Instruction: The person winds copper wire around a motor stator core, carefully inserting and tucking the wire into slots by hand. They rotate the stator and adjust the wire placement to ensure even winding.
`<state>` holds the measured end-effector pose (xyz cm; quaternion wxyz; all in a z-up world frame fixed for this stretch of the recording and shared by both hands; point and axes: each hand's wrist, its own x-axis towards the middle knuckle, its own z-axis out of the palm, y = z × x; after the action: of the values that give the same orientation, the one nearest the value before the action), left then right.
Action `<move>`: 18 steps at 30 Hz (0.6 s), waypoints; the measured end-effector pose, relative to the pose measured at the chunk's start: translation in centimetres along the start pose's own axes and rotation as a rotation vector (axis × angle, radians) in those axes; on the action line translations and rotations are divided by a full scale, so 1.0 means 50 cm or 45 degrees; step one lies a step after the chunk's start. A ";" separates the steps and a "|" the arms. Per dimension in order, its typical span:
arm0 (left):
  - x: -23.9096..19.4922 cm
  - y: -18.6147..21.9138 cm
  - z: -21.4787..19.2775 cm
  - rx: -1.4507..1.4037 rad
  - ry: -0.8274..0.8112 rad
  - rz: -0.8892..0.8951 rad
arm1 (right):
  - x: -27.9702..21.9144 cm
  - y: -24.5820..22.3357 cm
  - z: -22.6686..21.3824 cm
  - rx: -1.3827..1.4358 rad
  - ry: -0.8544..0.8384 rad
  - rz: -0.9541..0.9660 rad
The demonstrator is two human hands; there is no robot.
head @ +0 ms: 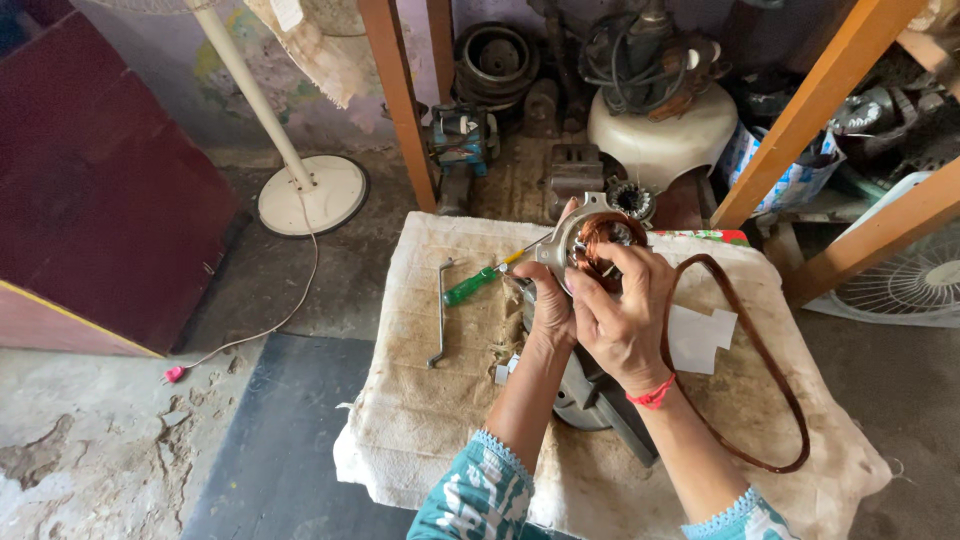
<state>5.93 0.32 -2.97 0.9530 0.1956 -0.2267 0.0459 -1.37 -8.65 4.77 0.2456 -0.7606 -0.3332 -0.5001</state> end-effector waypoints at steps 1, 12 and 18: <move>0.000 0.002 0.000 -0.028 -0.004 -0.014 | 0.002 -0.001 0.000 0.040 0.011 0.010; -0.008 0.015 0.005 0.006 0.178 -0.051 | -0.050 -0.045 -0.007 0.374 0.079 0.217; -0.004 0.006 -0.019 -0.061 0.251 -0.136 | -0.091 -0.071 -0.026 0.274 0.110 0.115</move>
<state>6.07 0.98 -3.72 0.9761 0.1792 -0.1223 0.0088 -6.12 -8.44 1.19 0.3623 -0.7219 -0.3393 -0.4820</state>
